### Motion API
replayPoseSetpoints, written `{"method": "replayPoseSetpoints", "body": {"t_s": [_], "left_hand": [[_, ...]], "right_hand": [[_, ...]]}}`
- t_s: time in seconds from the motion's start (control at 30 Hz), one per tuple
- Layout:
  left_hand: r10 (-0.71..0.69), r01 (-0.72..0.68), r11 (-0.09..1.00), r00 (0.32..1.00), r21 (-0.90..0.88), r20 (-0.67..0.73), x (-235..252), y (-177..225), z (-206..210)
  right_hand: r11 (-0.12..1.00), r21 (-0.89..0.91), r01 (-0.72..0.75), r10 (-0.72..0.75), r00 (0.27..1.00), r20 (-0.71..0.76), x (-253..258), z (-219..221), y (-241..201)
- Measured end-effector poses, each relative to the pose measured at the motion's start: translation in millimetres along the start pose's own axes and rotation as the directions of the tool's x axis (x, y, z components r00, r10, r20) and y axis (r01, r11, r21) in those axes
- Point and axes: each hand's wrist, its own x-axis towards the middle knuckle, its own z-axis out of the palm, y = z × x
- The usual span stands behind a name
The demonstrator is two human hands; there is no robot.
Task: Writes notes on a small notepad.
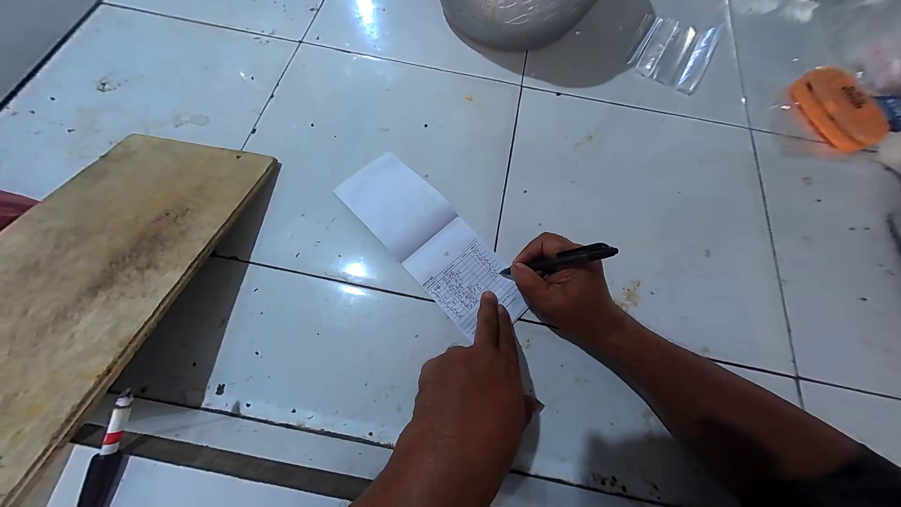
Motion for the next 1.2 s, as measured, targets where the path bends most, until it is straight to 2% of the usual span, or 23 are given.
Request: {"method": "replayPoseSetpoints", "body": {"t_s": [0.17, 0.4, 0.6, 0.7, 1.0, 1.2], "left_hand": [[0.002, -0.002, 1.000, 1.000, 0.003, -0.004, 0, -1, -1], [0.001, 0.006, 0.996, 0.997, 0.085, -0.081, -3, 3, 3], [0.027, -0.006, 0.992, 0.987, 0.130, -0.157, -11, 6, 7], [0.027, -0.002, 0.991, 0.982, 0.136, -0.185, -13, 6, 9], [-0.051, 0.061, 0.993, 0.994, 0.102, -0.096, -17, 10, 2], [-0.077, 0.074, 0.994, 0.997, 0.086, 0.028, -18, 11, -7]], "right_hand": [[0.991, 0.131, -0.020, 0.023, 0.999, -0.023, 0, 1, 1], [0.988, 0.146, -0.051, 0.053, 0.999, -0.012, -1, 2, -1], [0.984, 0.160, 0.082, -0.070, 0.994, -0.078, -3, 3, 1], [0.989, 0.123, 0.081, -0.072, 0.995, -0.074, -2, 2, 0], [0.992, 0.113, 0.054, -0.047, 0.997, -0.063, -1, 4, -2], [0.988, 0.145, 0.047, -0.038, 0.997, -0.066, -2, 5, -3]]}}
